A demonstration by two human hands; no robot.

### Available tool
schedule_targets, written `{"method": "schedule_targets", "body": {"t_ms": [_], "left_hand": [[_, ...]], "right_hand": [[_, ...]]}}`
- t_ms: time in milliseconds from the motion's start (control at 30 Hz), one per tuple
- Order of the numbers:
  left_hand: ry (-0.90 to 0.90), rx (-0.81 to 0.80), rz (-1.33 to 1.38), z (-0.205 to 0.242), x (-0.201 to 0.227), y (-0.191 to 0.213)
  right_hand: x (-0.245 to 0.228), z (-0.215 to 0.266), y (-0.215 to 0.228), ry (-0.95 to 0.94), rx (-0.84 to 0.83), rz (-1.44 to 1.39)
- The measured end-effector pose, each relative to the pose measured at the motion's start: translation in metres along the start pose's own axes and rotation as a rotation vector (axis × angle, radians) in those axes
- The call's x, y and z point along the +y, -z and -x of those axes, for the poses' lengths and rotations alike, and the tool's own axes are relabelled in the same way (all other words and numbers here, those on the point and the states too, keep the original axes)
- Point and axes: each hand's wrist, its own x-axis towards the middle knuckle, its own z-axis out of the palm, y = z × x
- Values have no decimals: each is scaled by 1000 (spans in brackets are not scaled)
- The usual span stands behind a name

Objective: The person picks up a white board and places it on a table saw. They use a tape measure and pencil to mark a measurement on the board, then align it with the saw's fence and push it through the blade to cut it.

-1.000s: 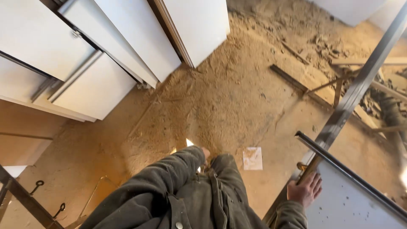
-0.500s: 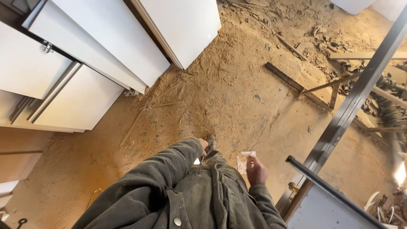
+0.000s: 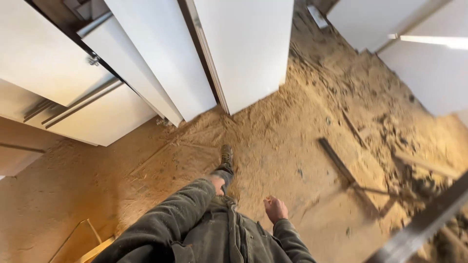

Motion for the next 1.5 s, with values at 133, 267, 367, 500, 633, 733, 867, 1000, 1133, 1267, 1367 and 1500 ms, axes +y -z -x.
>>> {"method": "schedule_targets", "body": {"t_ms": [133, 267, 367, 500, 633, 733, 867, 1000, 1133, 1267, 1367, 1500], "left_hand": [[-118, 152, 40, -34, -15, 54], [-25, 88, 111, -73, -23, 147], [46, 36, 150, -84, -29, 203], [20, 155, 370, -42, -19, 323], [-99, 391, 750, -40, -32, 399], [-72, 715, 885, -49, -52, 451], [4, 894, 1082, -39, -62, 528], [96, 1212, 1208, -34, -75, 597], [314, 1399, 1399, -18, -68, 676], [361, 1430, 1485, -51, -87, 718], [323, 1463, 1593, -75, -97, 738], [203, 1482, 1606, -96, -109, 705]], "right_hand": [[-30, -87, 21, 75, -89, 9], [-59, -171, 58, 126, -196, 42], [-72, -215, 88, 93, -329, 102], [-104, -298, 132, 104, -215, 39], [-179, -374, 185, 173, -108, -176], [-234, -445, 220, 205, -85, -334], [-327, -537, 291, 252, -19, -418], [-396, -649, 347, 356, 140, -544], [-443, -744, 405, 419, 316, -578], [-461, -812, 448, 494, 346, -574], [-459, -859, 465, 487, 180, -482], [-443, -869, 455, 436, -58, -418]]}}
